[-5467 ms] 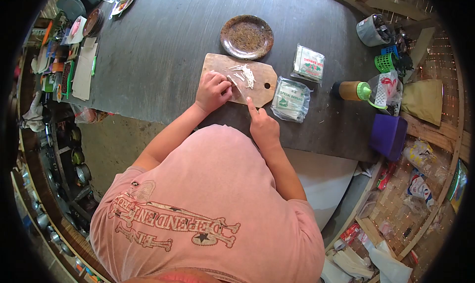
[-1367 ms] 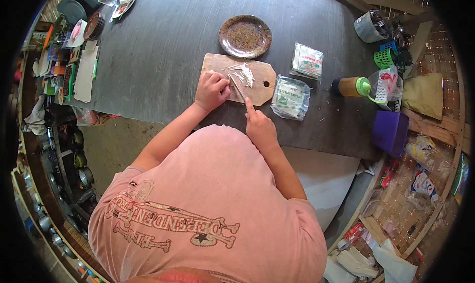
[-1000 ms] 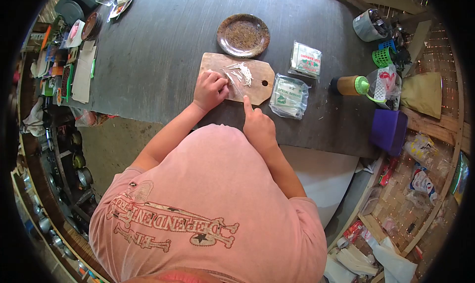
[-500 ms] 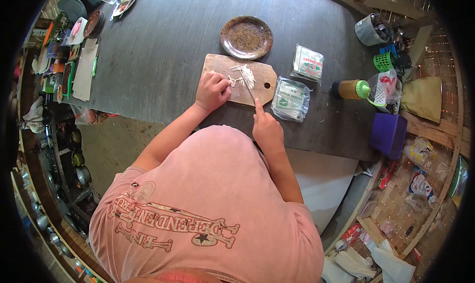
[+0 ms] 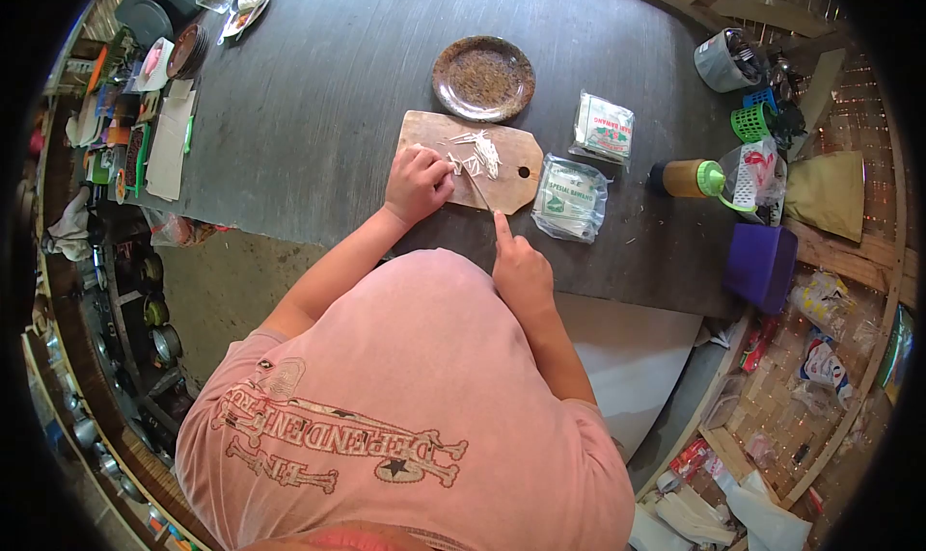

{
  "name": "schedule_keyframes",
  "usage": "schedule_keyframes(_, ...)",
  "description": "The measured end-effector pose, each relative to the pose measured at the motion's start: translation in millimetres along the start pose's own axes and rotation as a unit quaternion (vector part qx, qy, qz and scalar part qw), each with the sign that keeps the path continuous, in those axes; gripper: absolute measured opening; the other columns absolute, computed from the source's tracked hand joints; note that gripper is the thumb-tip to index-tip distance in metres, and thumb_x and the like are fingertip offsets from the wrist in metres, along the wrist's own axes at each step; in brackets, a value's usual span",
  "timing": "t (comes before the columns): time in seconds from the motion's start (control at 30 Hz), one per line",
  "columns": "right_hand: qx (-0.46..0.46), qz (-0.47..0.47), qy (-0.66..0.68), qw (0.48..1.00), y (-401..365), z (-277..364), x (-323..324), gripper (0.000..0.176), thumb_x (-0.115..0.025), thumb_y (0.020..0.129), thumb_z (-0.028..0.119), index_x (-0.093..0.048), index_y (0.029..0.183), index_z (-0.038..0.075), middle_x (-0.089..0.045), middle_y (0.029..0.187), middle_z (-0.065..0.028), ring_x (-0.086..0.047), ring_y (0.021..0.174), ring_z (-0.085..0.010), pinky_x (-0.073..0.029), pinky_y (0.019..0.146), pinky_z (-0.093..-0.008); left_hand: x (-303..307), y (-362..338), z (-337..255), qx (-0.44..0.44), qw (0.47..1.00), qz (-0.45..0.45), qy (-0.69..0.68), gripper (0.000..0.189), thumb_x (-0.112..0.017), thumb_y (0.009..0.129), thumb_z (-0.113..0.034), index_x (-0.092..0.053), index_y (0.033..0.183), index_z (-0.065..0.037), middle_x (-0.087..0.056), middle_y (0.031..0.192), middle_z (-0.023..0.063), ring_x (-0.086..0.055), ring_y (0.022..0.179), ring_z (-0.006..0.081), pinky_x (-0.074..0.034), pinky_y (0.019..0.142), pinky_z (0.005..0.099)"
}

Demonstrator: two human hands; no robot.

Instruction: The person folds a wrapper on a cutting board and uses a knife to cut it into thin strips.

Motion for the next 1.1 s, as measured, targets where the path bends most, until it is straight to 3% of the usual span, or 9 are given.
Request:
schedule_keyframes(0.43, 0.049, -0.035, 0.033, 0.998, 11.0, 8.9, 0.8, 0.061, -0.065, 0.109, 0.022, -0.051, 0.168, 0.018, -0.071, 0.087, -0.0162, -0.075, 0.074, -0.0411, -0.062, 0.068, -0.0557, -0.7, 0.0, -0.3, -0.002, 1.0, 0.008, 0.005, 0.011, -0.079, 0.085, -0.021, -0.077, 0.095, -0.017, -0.069, 0.103, 0.0004, -0.065, 0.109, 0.0249, -0.05, 0.101, 0.0459)
schedule_keyframes(0.97, -0.001, -0.024, 0.026, 0.999, 13.9, -0.9, 5.6, 0.061, -0.064, 0.109, 0.021, -0.052, 0.168, 0.017, -0.071, 0.09, -0.0167, -0.075, 0.076, -0.0406, -0.062, 0.07, -0.0548, -3.1, -2.2, 1.0, -0.003, 1.0, 0.004, 0.001, 0.012, -0.08, 0.084, -0.02, -0.077, 0.095, -0.018, -0.069, 0.102, -0.0001, -0.065, 0.109, 0.0244, -0.051, 0.101, 0.0465)
schedule_keyframes(1.1, 0.031, -0.029, 0.035, 0.999, 13.7, 3.7, 2.3, 0.063, -0.066, 0.108, 0.021, -0.051, 0.169, 0.018, -0.071, 0.089, -0.0171, -0.075, 0.077, -0.0411, -0.062, 0.071, -0.055, -3.6, -1.4, 2.0, 0.0, 1.0, 0.011, -0.004, 0.012, -0.08, 0.084, -0.02, -0.077, 0.095, -0.017, -0.068, 0.102, 0.0001, -0.065, 0.108, 0.0246, -0.051, 0.101, 0.0462)
Point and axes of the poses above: each hand's wrist, its own y-axis towards the middle knuckle, its own x-axis out of the back of the hand, z = x × y, the point moved 9 cm from there along y, towards the middle knuckle
